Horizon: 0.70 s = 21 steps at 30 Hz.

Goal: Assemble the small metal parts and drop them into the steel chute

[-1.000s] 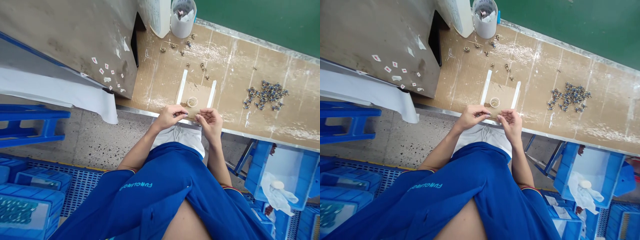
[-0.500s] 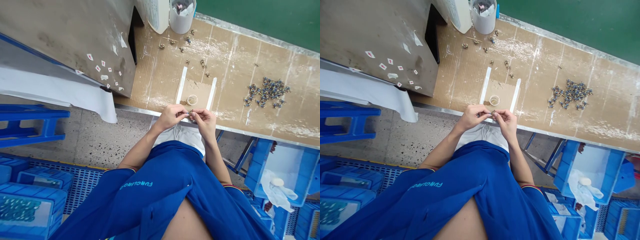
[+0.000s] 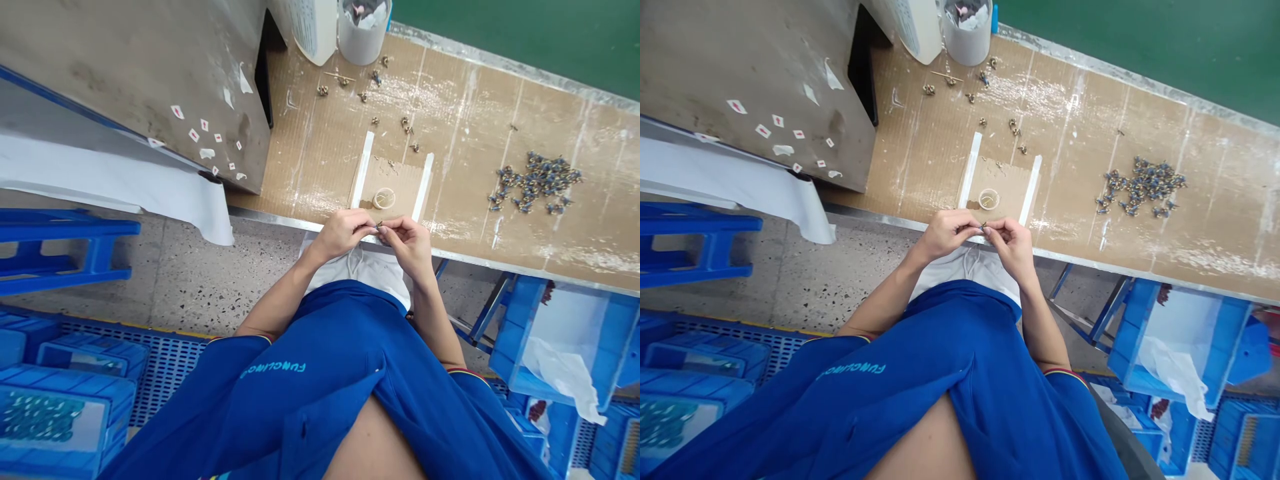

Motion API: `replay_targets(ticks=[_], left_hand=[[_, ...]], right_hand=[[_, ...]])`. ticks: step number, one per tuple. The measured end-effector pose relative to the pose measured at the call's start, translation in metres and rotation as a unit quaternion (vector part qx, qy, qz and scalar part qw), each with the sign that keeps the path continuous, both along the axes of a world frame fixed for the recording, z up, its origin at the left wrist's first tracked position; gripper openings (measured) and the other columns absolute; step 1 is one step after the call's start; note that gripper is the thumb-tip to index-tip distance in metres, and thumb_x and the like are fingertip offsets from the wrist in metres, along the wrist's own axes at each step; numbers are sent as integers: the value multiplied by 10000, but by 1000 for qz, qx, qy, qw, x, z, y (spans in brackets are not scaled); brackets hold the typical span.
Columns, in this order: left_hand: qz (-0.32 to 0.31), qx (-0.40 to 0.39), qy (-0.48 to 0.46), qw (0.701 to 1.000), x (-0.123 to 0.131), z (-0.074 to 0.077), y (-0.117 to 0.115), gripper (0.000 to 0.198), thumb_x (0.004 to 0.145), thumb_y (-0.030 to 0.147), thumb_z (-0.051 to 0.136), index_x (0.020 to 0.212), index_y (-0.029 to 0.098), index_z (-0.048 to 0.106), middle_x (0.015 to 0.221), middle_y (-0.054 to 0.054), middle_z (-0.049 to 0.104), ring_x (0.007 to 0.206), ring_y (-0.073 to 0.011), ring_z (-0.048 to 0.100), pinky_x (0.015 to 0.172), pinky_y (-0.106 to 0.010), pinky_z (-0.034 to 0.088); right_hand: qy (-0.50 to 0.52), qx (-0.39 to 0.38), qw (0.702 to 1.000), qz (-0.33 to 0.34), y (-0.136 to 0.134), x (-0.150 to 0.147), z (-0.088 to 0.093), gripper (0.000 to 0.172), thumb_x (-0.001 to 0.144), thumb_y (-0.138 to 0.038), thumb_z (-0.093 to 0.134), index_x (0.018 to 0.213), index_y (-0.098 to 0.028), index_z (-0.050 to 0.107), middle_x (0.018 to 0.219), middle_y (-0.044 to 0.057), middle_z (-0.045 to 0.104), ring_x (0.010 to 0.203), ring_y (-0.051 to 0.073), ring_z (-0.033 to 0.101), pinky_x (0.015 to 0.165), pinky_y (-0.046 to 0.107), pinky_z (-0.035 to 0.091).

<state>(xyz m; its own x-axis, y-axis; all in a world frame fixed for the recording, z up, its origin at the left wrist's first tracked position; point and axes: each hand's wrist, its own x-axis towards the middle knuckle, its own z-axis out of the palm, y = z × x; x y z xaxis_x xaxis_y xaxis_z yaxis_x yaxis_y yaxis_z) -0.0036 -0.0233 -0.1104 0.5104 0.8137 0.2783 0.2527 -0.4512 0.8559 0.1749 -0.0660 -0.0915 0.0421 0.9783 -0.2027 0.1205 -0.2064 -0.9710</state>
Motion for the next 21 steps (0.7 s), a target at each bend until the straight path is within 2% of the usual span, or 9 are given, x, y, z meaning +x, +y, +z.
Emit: replay_targets(ticks=[9,16,18,21], left_hand=[[-5,-47,25,999,-1,4,1,187,922,182,585,745,144,634,728,-19,643,672,-127,572,656,-243,423],[-31,-38,53,997,-3,6,0,185,904,144,532,738,154,614,722,-25,627,688,-143,561,668,-261,419],[-26,-37,50,998,-3,6,-1,184,901,135,530,736,153,609,720,-23,623,680,-140,557,657,-259,413],[-17,-50,34,998,-3,6,-1,181,903,136,549,733,151,608,714,-16,619,665,-130,551,640,-251,406]], right_hand=[[10,6,998,64,6,4,1,320,791,-475,791,785,-192,642,725,1,692,614,114,637,608,258,544],[-43,4,989,142,11,9,6,226,836,-361,713,738,-186,608,698,0,665,628,119,580,592,251,463],[-47,6,989,138,10,8,5,216,837,-352,705,740,-186,608,692,-1,659,627,121,578,589,252,457],[-9,6,995,98,8,4,0,243,826,-390,728,747,-192,611,719,5,675,638,127,611,604,260,499]])
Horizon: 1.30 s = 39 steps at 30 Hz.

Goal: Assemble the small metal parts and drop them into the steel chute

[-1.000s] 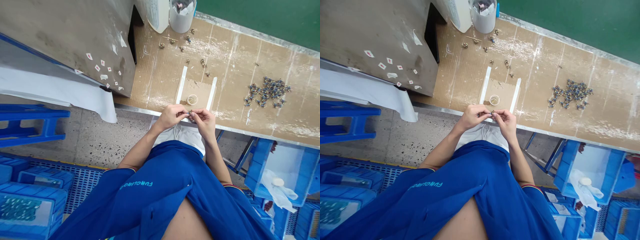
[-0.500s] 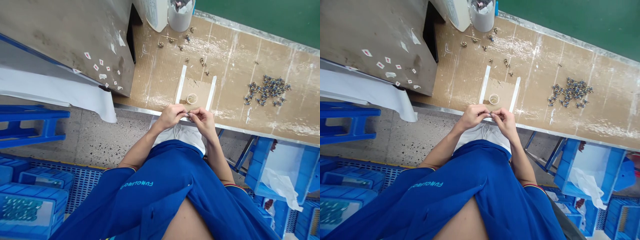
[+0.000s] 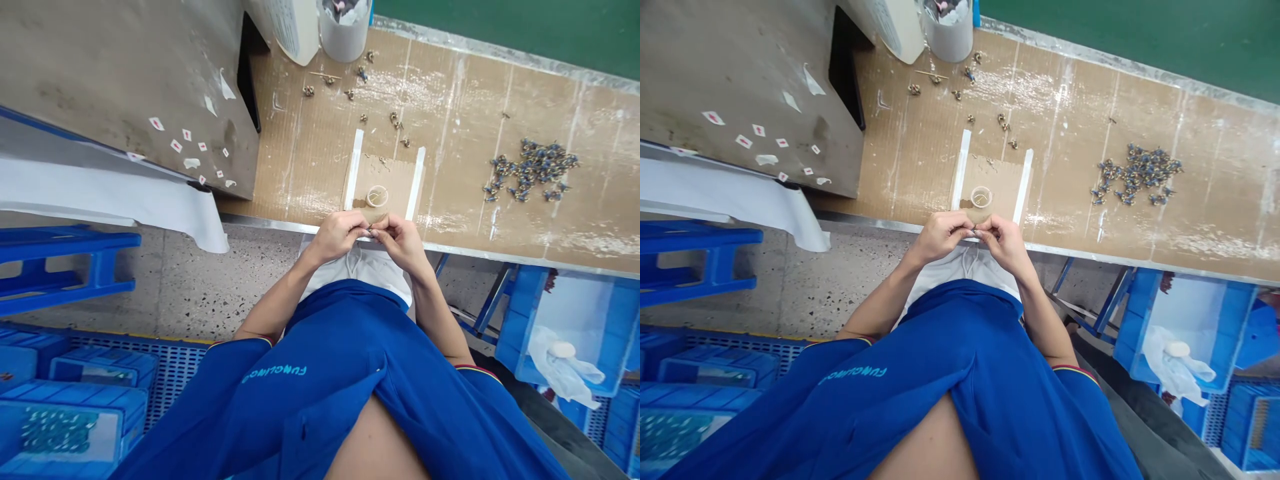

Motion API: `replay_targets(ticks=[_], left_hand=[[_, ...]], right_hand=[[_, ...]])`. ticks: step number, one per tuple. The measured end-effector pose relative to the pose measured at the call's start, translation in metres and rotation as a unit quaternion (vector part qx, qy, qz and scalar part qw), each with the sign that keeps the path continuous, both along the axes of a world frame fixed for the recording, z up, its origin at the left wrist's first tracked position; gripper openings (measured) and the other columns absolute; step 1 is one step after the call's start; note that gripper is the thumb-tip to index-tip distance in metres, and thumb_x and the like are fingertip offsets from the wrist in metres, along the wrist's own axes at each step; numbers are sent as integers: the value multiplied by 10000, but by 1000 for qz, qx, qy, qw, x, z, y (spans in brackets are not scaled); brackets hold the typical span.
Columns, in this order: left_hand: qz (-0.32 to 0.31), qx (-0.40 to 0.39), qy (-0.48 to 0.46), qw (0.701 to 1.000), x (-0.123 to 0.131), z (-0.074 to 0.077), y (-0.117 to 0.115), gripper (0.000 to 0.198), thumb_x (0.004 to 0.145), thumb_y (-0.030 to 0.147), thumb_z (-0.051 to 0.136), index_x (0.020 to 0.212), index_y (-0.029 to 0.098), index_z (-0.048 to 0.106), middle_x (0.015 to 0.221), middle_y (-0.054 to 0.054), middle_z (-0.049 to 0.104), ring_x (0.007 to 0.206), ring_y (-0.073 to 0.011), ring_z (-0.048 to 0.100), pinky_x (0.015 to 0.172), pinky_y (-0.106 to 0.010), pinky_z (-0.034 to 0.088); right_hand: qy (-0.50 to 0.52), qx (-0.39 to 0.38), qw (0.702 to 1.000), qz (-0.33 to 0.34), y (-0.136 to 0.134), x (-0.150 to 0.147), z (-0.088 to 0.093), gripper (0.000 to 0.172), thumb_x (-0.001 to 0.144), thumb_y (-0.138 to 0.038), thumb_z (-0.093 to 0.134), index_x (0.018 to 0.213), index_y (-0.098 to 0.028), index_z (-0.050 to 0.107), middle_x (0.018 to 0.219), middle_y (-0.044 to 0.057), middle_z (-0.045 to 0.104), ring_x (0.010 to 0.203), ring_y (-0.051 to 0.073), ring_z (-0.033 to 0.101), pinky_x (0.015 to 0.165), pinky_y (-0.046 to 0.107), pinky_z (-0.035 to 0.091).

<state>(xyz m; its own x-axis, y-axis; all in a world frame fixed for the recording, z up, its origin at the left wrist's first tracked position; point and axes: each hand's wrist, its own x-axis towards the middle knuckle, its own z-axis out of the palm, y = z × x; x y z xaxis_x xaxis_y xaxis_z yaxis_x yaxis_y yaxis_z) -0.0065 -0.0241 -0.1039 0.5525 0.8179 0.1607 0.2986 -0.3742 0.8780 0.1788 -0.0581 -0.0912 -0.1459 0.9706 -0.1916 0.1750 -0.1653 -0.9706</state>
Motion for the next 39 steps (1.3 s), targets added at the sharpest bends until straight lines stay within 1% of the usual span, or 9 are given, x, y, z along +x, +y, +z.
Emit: replay_targets(ticks=[4,9,13,16,19,24,28,32,39], left_hand=[[7,-6,-26,1000,0,0,1,164,914,166,605,756,142,641,726,-16,638,661,-119,555,636,-239,408],[4,-13,-27,1000,0,4,4,116,918,200,651,834,138,702,762,-24,678,662,-115,574,643,-231,427],[3,2,-38,999,0,5,5,134,933,198,638,843,132,713,774,-34,696,666,-114,585,646,-228,426],[6,11,-28,1000,0,3,4,185,940,208,620,788,135,694,728,-27,673,649,-117,575,629,-234,409],[-3,7,-12,1000,0,2,2,202,933,199,599,753,143,672,701,-19,655,632,-119,563,625,-240,404],[-25,-5,26,999,-1,0,1,198,904,171,573,718,157,642,669,-9,632,627,-124,554,635,-244,410],[-21,-5,31,999,-3,1,3,206,901,185,557,708,158,626,672,-15,637,624,-128,556,626,-242,411],[-16,-4,24,1000,-4,10,5,253,905,235,547,679,161,634,659,-23,659,617,-130,580,616,-232,426],[18,-54,35,998,-2,20,22,218,836,360,621,729,208,736,654,25,713,507,-113,584,512,-191,445]], right_hand=[[49,-15,998,-48,-3,-2,-6,264,807,-438,761,793,-198,652,736,5,692,644,126,651,639,273,564],[84,-37,994,-61,-1,0,-5,290,790,-462,783,842,-197,677,685,-10,689,648,119,676,665,265,590],[79,-29,994,-65,-1,1,-5,293,800,-460,778,843,-193,663,705,3,714,644,116,678,655,261,591],[65,-27,997,-40,1,3,-3,281,817,-449,761,822,-192,646,699,1,701,642,117,671,650,263,584],[47,-35,998,16,4,8,2,258,828,-421,738,786,-191,630,709,4,685,650,120,662,642,264,569],[25,-52,994,90,10,14,7,154,821,-300,688,737,-197,611,723,11,693,666,134,648,638,265,543],[-3,-27,998,62,8,8,-1,98,831,-224,630,742,-193,603,684,-5,669,645,131,637,634,249,502],[-7,-26,1000,15,6,-3,-3,87,834,-172,625,750,-184,606,727,-6,666,700,127,637,686,238,502],[67,-57,996,23,20,0,-3,76,897,-115,638,846,-166,615,724,-32,640,698,92,621,719,212,501]])
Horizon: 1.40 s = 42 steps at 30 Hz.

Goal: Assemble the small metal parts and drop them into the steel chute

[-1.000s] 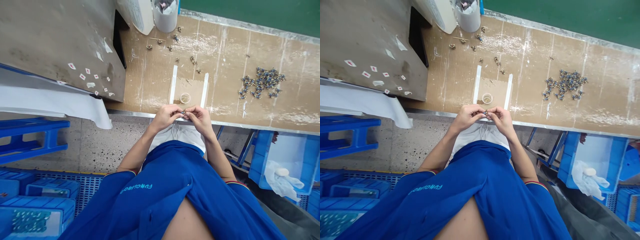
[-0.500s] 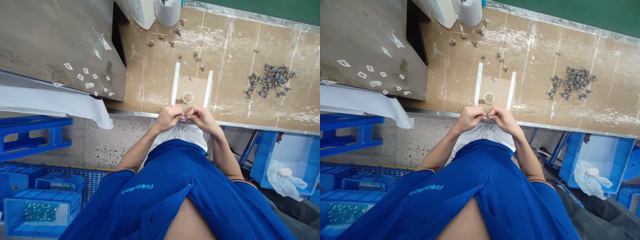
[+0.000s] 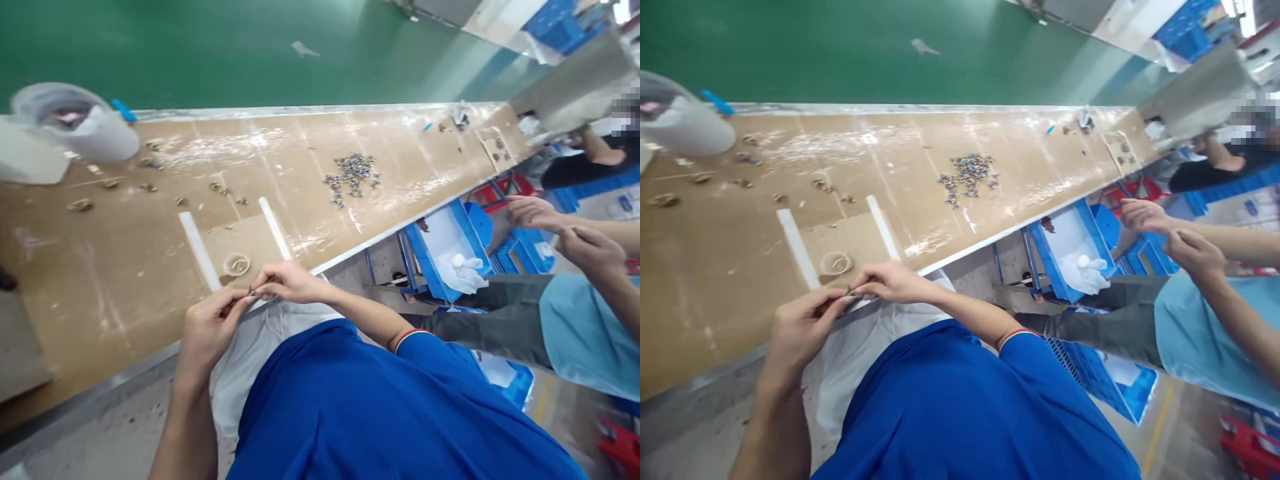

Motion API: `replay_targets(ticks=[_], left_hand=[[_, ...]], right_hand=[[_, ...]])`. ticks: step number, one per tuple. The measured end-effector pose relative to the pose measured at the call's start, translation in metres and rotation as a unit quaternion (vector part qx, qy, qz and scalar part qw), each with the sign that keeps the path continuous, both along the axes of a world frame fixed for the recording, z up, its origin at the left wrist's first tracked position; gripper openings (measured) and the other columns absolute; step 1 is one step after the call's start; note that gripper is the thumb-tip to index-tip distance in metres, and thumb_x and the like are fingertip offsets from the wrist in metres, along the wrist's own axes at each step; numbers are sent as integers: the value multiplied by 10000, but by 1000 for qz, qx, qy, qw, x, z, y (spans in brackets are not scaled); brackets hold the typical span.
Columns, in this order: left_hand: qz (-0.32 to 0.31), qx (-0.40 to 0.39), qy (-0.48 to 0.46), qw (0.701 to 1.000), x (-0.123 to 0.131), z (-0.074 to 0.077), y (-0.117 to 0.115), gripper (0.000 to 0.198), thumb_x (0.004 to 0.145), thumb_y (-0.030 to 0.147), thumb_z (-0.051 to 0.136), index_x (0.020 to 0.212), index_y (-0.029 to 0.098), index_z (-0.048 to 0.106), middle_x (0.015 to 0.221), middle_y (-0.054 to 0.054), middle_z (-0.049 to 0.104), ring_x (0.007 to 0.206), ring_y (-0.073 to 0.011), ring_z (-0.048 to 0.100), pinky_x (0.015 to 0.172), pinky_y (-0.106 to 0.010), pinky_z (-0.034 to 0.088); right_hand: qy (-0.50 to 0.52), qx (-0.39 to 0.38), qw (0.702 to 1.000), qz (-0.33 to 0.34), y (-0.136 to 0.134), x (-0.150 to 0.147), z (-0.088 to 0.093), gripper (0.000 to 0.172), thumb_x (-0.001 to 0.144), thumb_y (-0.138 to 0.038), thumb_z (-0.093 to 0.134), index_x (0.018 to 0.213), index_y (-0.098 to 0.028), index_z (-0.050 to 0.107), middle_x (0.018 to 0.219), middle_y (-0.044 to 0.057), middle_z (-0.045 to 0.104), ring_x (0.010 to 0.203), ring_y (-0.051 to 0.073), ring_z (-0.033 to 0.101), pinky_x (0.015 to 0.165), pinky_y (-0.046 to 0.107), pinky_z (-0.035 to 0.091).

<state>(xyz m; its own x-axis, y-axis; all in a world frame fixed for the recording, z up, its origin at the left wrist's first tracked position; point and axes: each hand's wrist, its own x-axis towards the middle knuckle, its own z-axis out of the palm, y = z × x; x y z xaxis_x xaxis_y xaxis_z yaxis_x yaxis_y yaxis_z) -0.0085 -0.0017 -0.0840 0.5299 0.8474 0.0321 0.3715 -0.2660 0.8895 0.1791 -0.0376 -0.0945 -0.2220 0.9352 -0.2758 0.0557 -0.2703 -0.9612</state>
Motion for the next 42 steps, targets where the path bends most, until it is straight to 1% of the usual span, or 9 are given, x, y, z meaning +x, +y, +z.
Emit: replay_targets(ticks=[5,12,15,20,26,30,34,39,42], left_hand=[[14,-10,14,1000,3,7,1,167,770,379,675,721,240,752,651,47,734,457,-122,583,463,-193,466],[-2,69,-2,998,11,12,3,202,795,370,629,636,270,702,596,68,710,474,-149,644,453,-202,488],[-17,88,1,996,8,10,2,215,812,357,613,638,258,690,568,43,687,460,-162,634,433,-219,476],[-43,78,35,995,1,4,2,195,863,291,590,706,246,697,607,10,690,511,-163,647,493,-227,502],[-25,61,21,998,6,12,5,201,815,360,607,659,276,701,620,68,714,511,-165,659,478,-222,510],[-5,12,30,999,5,11,5,208,806,398,627,683,259,720,656,47,736,507,-157,646,508,-225,516],[5,6,28,1000,2,5,3,272,821,445,628,750,209,744,691,-10,747,496,-153,621,505,-230,503],[0,-1,14,1000,3,7,-4,275,850,381,602,725,181,744,673,-26,727,535,-139,616,538,-214,484],[-6,2,14,1000,5,8,-6,283,867,324,567,692,177,733,651,-26,712,555,-134,618,557,-207,473]], right_hand=[[35,-16,999,-11,2,2,6,126,898,-54,630,852,-167,600,728,-41,639,693,83,619,734,209,502],[-58,6,997,57,8,6,20,178,875,-18,635,790,-172,610,711,-53,634,728,82,619,719,178,443],[-101,19,992,66,9,4,21,190,866,-11,631,774,-175,603,734,-46,638,756,90,611,708,176,426],[-121,19,990,64,7,2,24,213,863,-7,622,757,-187,585,765,-47,642,781,96,611,709,176,416],[-56,3,998,41,8,3,22,171,888,-46,639,787,-179,600,681,-62,610,702,90,614,725,188,446],[-6,-4,1000,11,7,2,13,135,902,-65,637,827,-171,605,690,-56,620,684,84,625,739,196,476],[30,0,1000,-1,3,2,6,89,910,-103,640,851,-164,615,693,-48,622,698,88,630,742,209,491],[43,10,999,-17,-2,1,4,74,892,-148,660,836,-165,615,697,-44,616,664,90,589,695,210,473],[20,21,1000,3,-3,2,3,107,881,-133,643,791,-170,597,669,-47,603,643,95,572,676,214,450]])
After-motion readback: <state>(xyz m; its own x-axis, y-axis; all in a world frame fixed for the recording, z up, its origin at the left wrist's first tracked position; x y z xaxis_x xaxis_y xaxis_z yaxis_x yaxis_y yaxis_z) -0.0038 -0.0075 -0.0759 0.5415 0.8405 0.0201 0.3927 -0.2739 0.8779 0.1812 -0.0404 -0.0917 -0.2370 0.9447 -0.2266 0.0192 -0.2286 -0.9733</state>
